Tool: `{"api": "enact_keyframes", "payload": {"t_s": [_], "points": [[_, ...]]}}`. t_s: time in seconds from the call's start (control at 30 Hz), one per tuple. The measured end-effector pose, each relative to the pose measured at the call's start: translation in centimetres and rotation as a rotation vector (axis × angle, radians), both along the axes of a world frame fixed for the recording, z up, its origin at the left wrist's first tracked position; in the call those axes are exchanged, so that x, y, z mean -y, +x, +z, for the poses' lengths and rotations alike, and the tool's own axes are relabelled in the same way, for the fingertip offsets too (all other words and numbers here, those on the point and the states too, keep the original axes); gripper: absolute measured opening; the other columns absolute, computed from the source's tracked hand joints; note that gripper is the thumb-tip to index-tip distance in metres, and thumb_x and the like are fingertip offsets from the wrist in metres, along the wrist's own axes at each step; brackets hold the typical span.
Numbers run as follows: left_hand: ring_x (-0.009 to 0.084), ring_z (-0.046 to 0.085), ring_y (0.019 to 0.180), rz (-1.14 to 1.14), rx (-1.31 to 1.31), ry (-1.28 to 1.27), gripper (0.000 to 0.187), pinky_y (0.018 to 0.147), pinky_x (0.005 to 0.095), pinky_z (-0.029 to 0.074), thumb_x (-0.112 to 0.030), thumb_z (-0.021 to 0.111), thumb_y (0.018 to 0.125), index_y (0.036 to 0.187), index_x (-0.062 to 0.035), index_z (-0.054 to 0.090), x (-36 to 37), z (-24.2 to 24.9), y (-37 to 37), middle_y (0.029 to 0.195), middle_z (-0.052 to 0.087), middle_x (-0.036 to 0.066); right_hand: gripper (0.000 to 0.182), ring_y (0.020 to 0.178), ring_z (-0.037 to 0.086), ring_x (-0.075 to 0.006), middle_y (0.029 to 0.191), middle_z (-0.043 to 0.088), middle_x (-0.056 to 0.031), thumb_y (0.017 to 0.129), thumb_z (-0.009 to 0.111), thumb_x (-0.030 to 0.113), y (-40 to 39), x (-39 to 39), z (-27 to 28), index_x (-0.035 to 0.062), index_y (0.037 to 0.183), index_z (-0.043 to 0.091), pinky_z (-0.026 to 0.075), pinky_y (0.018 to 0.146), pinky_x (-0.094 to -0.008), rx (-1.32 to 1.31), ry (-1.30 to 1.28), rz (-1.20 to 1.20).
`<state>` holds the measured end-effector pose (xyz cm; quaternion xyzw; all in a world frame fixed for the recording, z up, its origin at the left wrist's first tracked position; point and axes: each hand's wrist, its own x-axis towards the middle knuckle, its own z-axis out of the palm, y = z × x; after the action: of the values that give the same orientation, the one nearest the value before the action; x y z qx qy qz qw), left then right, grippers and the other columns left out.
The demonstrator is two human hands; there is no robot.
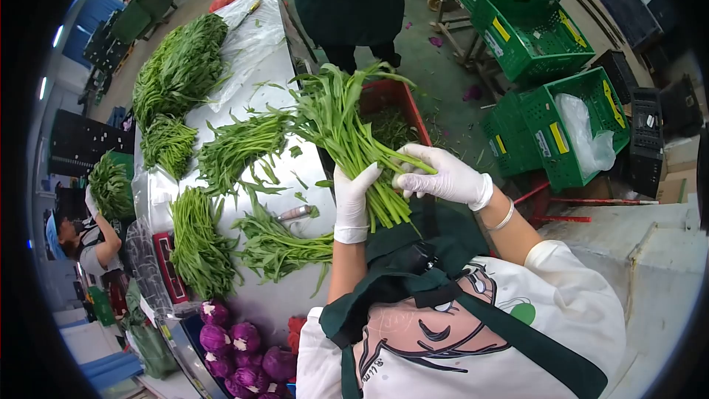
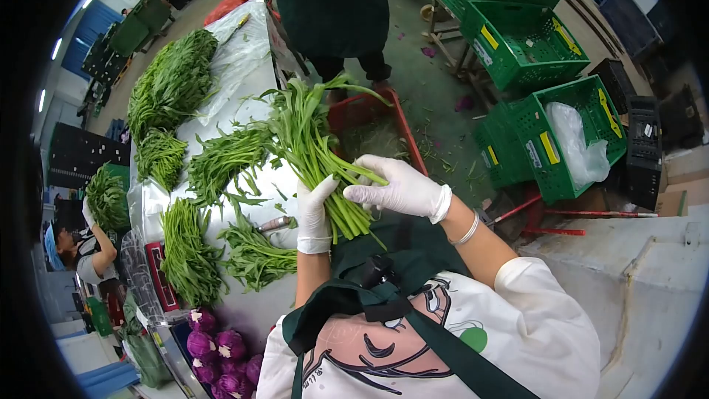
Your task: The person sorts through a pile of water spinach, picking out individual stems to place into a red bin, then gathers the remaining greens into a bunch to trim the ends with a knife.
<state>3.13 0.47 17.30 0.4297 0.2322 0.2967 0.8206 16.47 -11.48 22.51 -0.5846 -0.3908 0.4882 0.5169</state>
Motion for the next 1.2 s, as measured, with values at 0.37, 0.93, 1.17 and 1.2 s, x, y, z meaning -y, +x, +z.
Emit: {"api": "enact_keyframes", "payload": {"t_s": [0.37,0.93,1.17,1.2], "points": [[0.0130,0.058,0.087,0.060,-0.073,0.132,0.034,0.078,0.0263,0.047,-0.001,0.063,0.079,0.111,-0.0010,0.052,-0.9,-0.6,-0.9,0.100,0.060,0.006,0.056,0.069,0.057,-0.0085,0.096,0.060,-0.0080,0.095,0.042,0.041,-1.5,-0.9,-0.3,0.0089,0.139,0.029,0.047,0.057,-0.0198,-0.374,0.096,0.028],[0.0134,0.037,0.075,-0.119,0.664,-0.657,0.061,0.063,0.0233,0.035,-0.012,0.057,0.079,0.132,-0.0008,0.032,-2.8,-1.4,-4.1,0.082,0.042,0.001,0.032,0.090,0.051,-0.0219,0.100,0.055,-0.0133,0.086,0.056,0.031,11.0,-1.4,-9.5,0.0052,0.105,0.053,0.041,0.079,-0.0285,0.054,0.163,-0.386],[0.0156,0.053,0.087,0.045,0.215,-0.285,0.058,0.078,0.0276,0.045,-0.020,0.054,0.082,0.134,-0.0048,0.034,-1.2,-0.3,-2.2,0.100,0.055,0.007,0.034,0.085,0.058,-0.0127,0.094,0.064,-0.0081,0.088,0.059,0.030,0.1,-3.6,-5.2,-0.0022,0.098,0.063,0.046,0.078,-0.0273,0.028,0.119,-0.228],[0.0172,0.056,0.087,0.058,0.115,-0.235,0.055,0.079,0.0293,0.048,-0.020,0.054,0.082,0.131,-0.0036,0.037,-1.1,-1.5,-1.9,0.099,0.058,0.009,0.035,0.085,0.058,-0.0118,0.092,0.064,-0.0071,0.086,0.062,0.031,-1.0,-4.4,-4.1,-0.0018,0.097,0.064,0.045,0.078,-0.0264,0.122,0.197,-0.253]]}}
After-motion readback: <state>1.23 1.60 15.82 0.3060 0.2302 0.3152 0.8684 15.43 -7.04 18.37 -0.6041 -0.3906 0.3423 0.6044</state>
